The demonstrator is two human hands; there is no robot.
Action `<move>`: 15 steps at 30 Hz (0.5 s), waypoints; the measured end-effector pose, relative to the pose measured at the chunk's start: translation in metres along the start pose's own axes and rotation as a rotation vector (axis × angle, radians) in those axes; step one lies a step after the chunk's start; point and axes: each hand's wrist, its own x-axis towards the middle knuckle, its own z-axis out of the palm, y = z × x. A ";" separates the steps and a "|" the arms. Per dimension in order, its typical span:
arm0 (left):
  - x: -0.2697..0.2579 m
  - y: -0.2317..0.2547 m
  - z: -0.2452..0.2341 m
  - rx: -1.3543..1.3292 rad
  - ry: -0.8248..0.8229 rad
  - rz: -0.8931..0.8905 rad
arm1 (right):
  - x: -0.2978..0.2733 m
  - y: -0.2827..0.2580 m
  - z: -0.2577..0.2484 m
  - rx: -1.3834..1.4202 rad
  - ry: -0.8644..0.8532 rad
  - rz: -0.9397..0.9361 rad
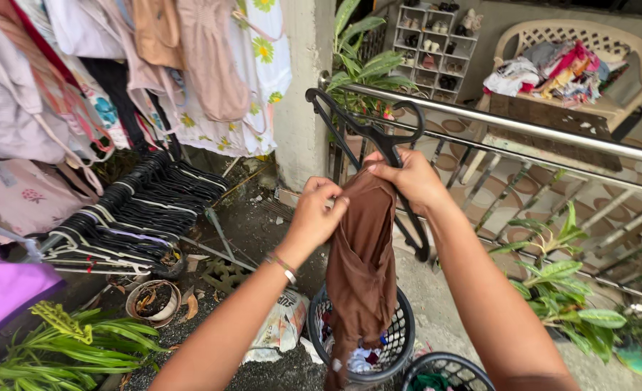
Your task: The person takes wet clothes from a laundry basket and hangs them on a clothes rack using hangers and clips. They handle a brown t-shirt, a brown top, a white t-shirt, and several undergarments, placing each item on the rack.
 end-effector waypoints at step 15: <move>0.062 0.016 0.005 -0.194 -0.121 -0.282 | -0.025 0.030 -0.041 -0.048 0.184 -0.155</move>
